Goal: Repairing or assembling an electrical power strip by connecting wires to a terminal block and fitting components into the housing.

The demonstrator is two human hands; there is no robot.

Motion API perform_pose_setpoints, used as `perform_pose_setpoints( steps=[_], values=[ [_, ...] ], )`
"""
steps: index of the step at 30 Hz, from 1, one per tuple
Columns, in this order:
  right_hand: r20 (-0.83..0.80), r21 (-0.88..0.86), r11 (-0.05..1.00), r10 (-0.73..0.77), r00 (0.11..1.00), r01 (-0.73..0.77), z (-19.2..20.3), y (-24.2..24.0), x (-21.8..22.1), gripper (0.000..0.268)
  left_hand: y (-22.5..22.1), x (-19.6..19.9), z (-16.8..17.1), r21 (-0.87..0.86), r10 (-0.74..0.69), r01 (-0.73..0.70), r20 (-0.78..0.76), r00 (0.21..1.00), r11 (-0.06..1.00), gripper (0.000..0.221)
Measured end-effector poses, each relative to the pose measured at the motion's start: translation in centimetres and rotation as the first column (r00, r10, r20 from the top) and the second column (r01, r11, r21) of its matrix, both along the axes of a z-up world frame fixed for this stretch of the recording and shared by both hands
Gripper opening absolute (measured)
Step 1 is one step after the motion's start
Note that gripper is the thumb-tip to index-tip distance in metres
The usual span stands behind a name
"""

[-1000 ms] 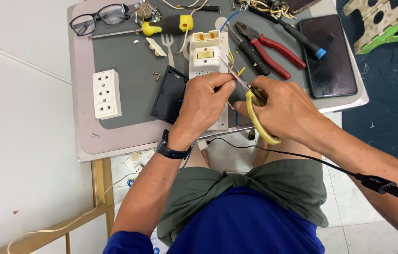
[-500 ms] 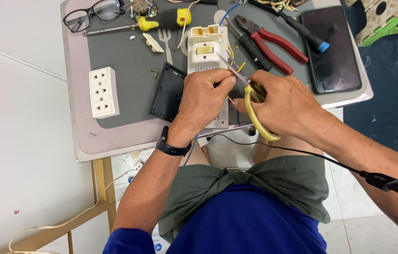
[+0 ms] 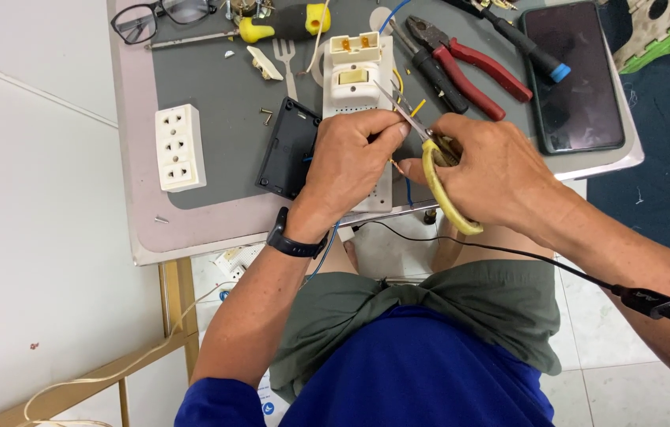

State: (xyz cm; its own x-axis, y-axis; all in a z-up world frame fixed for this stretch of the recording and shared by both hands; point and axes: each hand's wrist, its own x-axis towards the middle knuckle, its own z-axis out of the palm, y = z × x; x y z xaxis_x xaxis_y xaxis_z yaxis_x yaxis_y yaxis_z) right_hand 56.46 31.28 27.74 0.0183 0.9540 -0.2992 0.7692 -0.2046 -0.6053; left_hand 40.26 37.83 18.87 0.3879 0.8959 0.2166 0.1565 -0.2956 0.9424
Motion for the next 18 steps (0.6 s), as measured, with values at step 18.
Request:
perform_pose_setpoints(
  steps=[18],
  values=[
    [-0.039, 0.222, 0.974, 0.058, 0.998, -0.047, -1.9, -0.2, 1.0, 0.047, 0.6, -0.4, -0.7, 0.148, 0.006, -0.004, -0.012, 1.000, 0.989, 0.016]
  ],
)
